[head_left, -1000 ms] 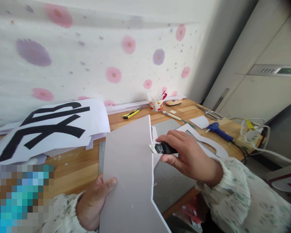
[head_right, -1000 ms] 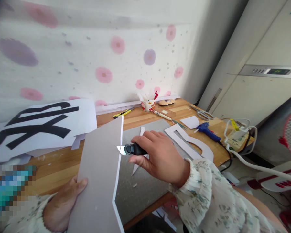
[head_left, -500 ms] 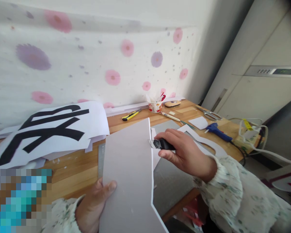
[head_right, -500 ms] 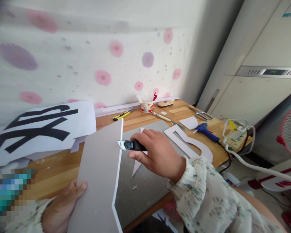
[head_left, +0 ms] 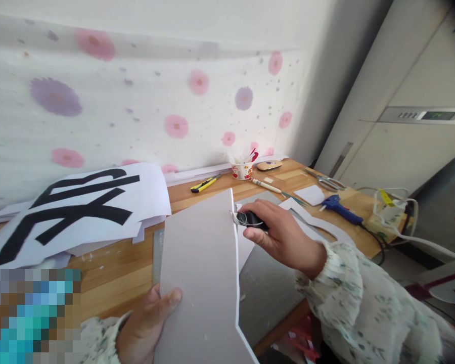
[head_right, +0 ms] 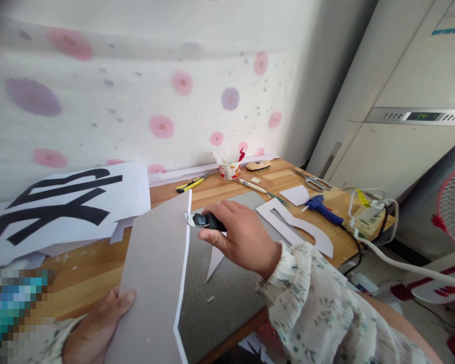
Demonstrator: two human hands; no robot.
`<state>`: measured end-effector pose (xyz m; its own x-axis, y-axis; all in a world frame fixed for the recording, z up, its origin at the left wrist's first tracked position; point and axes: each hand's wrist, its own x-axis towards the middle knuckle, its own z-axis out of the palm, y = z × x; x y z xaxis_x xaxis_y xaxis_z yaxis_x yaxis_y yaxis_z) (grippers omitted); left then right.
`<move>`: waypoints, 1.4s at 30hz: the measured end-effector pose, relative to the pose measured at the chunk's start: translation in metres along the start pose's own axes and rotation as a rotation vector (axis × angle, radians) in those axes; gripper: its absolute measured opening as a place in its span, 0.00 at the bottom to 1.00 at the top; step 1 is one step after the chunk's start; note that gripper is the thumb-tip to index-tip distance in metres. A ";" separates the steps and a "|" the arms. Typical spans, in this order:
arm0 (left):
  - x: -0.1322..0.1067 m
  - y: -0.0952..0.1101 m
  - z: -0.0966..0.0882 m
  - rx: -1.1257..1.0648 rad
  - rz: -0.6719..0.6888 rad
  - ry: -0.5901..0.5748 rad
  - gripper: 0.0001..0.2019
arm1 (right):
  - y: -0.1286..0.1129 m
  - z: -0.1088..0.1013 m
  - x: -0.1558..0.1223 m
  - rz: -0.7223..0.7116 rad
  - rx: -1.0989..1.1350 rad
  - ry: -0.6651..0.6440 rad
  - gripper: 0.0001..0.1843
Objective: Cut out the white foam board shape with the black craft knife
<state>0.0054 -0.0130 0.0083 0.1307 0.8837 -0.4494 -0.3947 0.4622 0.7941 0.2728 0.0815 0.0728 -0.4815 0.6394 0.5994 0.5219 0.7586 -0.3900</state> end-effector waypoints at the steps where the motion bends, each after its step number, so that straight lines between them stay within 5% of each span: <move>1: 0.000 0.000 -0.001 -0.005 0.002 0.002 0.41 | 0.000 0.001 0.000 0.002 0.003 0.007 0.33; 11: 0.003 -0.007 -0.008 0.014 0.029 -0.010 0.45 | 0.009 0.008 0.005 0.043 0.094 0.053 0.33; 15: 0.004 -0.009 -0.012 0.020 -0.007 -0.060 0.39 | 0.019 0.013 0.010 0.129 0.207 0.088 0.31; 22: 0.009 -0.007 -0.015 -0.015 0.073 -0.226 0.28 | 0.026 0.021 0.013 0.457 0.586 0.185 0.35; 27: 0.010 -0.006 -0.016 -0.020 0.100 -0.279 0.25 | 0.006 0.026 -0.004 0.579 0.933 0.074 0.31; 30: 0.011 -0.007 -0.018 -0.016 0.101 -0.288 0.24 | -0.011 0.025 -0.017 0.439 0.938 0.023 0.29; 36: 0.014 -0.006 -0.024 -0.006 0.091 -0.289 0.17 | -0.024 0.018 -0.030 -0.069 0.350 0.029 0.27; 42: 0.014 -0.005 -0.014 -0.075 0.098 -0.246 0.17 | -0.021 0.019 -0.042 -0.249 -0.026 0.041 0.29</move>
<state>-0.0035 -0.0039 -0.0072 0.3018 0.9194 -0.2521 -0.4814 0.3752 0.7921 0.2685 0.0406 0.0423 -0.5684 0.4275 0.7030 0.4091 0.8881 -0.2094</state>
